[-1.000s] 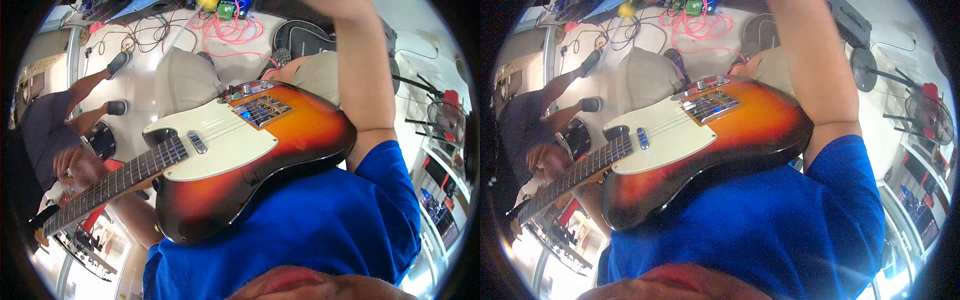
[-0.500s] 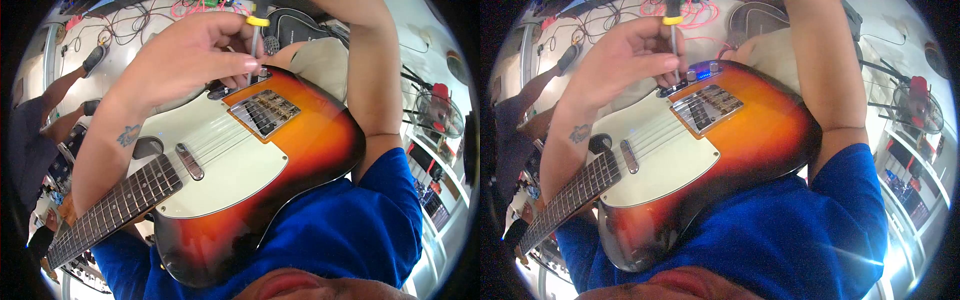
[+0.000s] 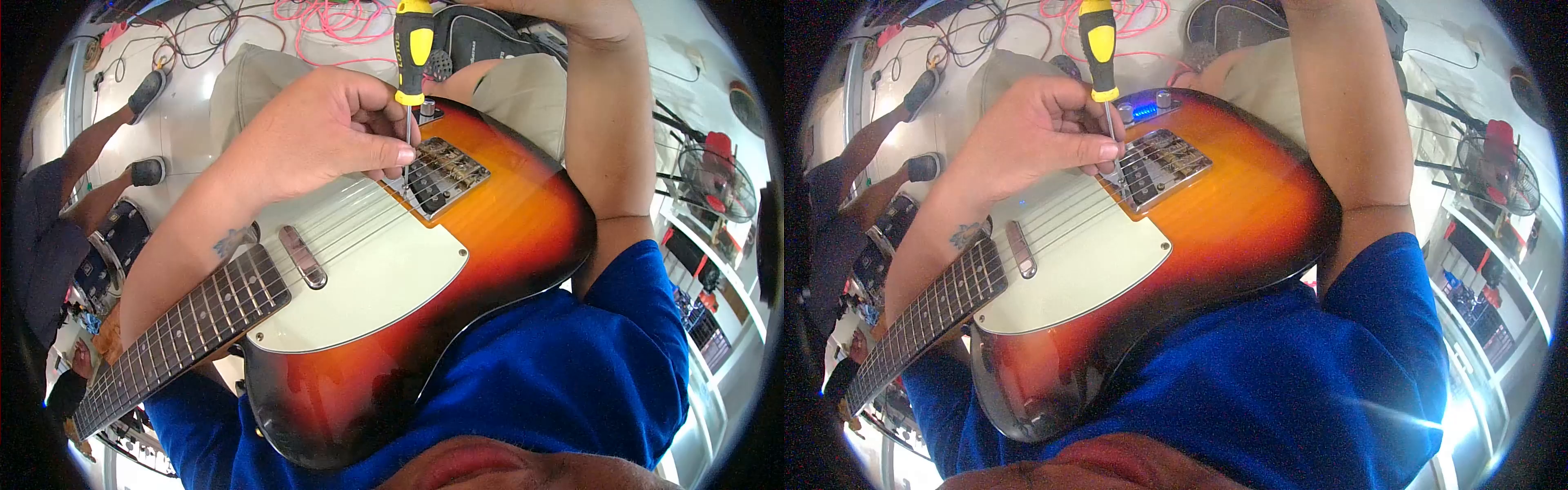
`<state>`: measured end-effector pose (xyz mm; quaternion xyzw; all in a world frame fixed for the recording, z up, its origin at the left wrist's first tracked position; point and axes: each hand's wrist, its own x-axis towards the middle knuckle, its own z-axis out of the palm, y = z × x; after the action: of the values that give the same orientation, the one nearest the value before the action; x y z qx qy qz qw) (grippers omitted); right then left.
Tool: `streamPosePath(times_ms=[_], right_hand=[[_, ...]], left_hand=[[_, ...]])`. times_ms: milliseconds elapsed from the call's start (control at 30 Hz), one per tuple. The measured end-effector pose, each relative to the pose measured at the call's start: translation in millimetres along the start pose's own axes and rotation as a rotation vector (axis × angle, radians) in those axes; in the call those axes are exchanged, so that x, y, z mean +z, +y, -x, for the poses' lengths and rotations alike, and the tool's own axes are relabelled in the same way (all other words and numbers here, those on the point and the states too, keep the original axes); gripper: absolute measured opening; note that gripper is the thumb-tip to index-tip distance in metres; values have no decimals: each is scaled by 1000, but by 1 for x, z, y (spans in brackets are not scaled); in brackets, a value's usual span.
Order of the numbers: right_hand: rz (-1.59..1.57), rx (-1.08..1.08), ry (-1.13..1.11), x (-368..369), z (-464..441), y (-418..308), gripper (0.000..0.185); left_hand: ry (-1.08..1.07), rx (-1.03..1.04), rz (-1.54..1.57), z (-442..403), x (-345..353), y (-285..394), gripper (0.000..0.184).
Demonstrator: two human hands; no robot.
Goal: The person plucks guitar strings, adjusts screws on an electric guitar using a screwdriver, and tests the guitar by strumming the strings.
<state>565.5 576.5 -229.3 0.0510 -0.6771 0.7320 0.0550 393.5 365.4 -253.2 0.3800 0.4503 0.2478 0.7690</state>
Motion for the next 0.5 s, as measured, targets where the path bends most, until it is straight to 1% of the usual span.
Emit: streamPosePath(times_ms=[133,167,233,333,433,500], right_hand=[[-28,52,-37,1,3,-3,40],[-38,47,-30,2,4,-1,39],[-36,104,-13,4,5,-2,37],[34,234,17,8,8,-13,31],[147,257,34,10,6,-20,26],[200,292,35,13,3,-28,24]], left_hand=[[-15,-13,-11,-3,1,3,17],[-15,-3,-18,-3,2,3,18],[-14,15,-33,-3,2,3,19],[-29,41,-77,-5,1,0,21],[18,42,59,-6,4,-2,21],[21,35,21,-5,2,1,21]])
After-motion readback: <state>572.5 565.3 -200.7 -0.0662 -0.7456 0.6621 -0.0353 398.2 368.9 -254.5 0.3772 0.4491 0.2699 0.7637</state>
